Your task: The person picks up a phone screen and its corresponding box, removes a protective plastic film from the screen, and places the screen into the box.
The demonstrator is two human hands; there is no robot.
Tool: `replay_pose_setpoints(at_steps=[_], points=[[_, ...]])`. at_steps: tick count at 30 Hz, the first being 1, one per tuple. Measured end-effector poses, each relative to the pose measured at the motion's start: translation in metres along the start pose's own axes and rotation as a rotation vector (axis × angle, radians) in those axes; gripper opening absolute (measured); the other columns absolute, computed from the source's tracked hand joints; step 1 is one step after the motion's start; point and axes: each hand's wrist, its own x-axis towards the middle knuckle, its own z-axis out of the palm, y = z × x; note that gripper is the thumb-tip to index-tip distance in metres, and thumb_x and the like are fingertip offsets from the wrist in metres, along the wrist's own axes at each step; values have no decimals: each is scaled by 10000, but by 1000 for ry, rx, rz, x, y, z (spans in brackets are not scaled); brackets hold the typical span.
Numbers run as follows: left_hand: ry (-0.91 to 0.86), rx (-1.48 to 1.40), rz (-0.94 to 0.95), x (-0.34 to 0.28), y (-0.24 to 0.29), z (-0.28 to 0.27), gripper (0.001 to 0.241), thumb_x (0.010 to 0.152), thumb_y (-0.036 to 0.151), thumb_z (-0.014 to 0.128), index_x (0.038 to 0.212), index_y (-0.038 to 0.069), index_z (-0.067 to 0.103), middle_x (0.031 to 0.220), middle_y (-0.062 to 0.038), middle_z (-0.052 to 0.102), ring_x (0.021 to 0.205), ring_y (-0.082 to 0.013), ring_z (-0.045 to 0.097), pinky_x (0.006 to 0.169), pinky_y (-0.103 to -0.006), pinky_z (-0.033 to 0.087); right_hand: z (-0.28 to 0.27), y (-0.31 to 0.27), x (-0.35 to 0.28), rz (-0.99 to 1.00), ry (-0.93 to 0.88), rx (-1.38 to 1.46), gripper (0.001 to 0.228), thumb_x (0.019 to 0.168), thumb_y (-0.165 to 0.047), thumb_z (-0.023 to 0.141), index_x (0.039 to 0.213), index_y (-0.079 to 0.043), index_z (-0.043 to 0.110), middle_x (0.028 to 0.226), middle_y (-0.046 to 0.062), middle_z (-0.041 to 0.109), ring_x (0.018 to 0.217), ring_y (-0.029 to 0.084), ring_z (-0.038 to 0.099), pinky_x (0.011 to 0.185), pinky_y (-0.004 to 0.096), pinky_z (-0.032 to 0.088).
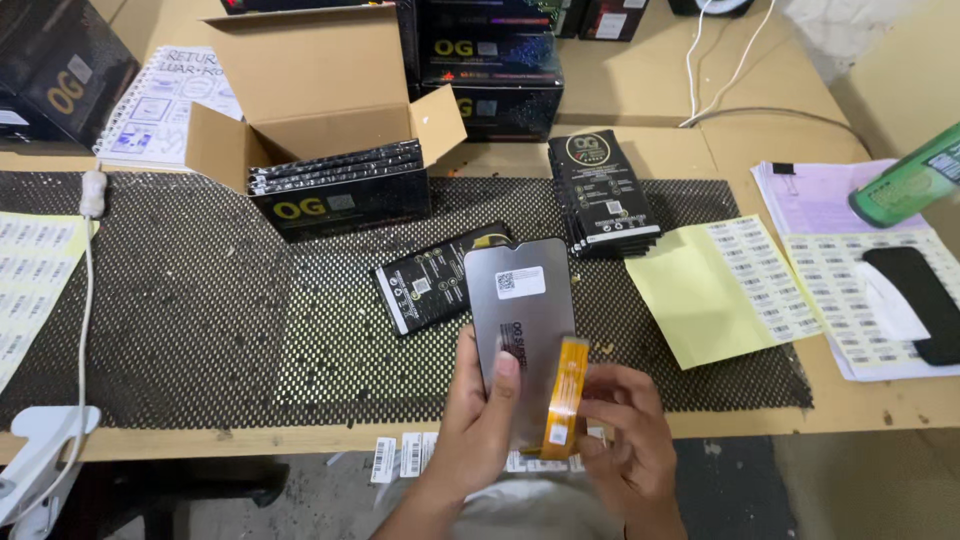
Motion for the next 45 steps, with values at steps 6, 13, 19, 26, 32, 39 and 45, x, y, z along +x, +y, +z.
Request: replay_pose_setpoints(at_steps=[6,13,19,26,32,39,45], points=[[-128,-163,75,-2,-30,-17,677,920,216,787,1404,70,337,1147,-63,651,984,-138,638,837,-298,546,-25,4,-7,-32,-26,23,557,1098,-575,424,1281,-91,631,1406,183,561,1253,294,645,1086,431,584],[-166,-437,-54,-20,-14,-6,1092,832,43,824,1642,72,93,1556,-218,437,1328,-563,564,1047,-657,554,-89,33,-11,-81,-343,-251,431,977,-391,591,1148,0,656,1185,187,675,1086,325,677,945,448,564],[-163,-379,-68,-26,-32,-14,1153,829,-187,685,1621,219,-48,1597,-149,334,1288,-617,585,1130,-756,477,-77,46,-26,-227,-475,-598,381,921,-458,785,1174,-205,655,1205,-27,675,1128,264,631,934,412,471],[-63,193,-76,-47,-50,-28,1108,793,30,756,1570,49,-33,1470,-136,406,1310,-182,437,1128,-337,396,-63,37,-12,-153,-267,-447,130,888,-88,720,794,-175,697,1047,89,700,947,269,679,837,434,448],[-253,202,-177,-49,-52,-27,1132,912,68,694,1574,139,-221,1340,-68,517,1023,-176,704,895,-378,648,-61,7,10,153,7,223,263,893,-80,587,720,-137,397,877,171,582,716,273,678,646,358,588],[-336,217,-141,-42,-39,-14,925,963,27,601,1612,68,-56,1238,-80,566,1001,-90,612,914,-280,551,-50,-22,48,-150,-170,-222,361,651,-315,908,867,-111,703,838,101,690,730,167,675,669,239,550],[-352,275,-258,-42,-29,-9,842,1001,86,519,1637,138,-30,836,-62,650,679,-94,577,641,-282,519,-39,-36,72,-145,-234,-346,258,841,-196,829,1013,-80,678,883,9,752,604,116,629,603,231,560]])
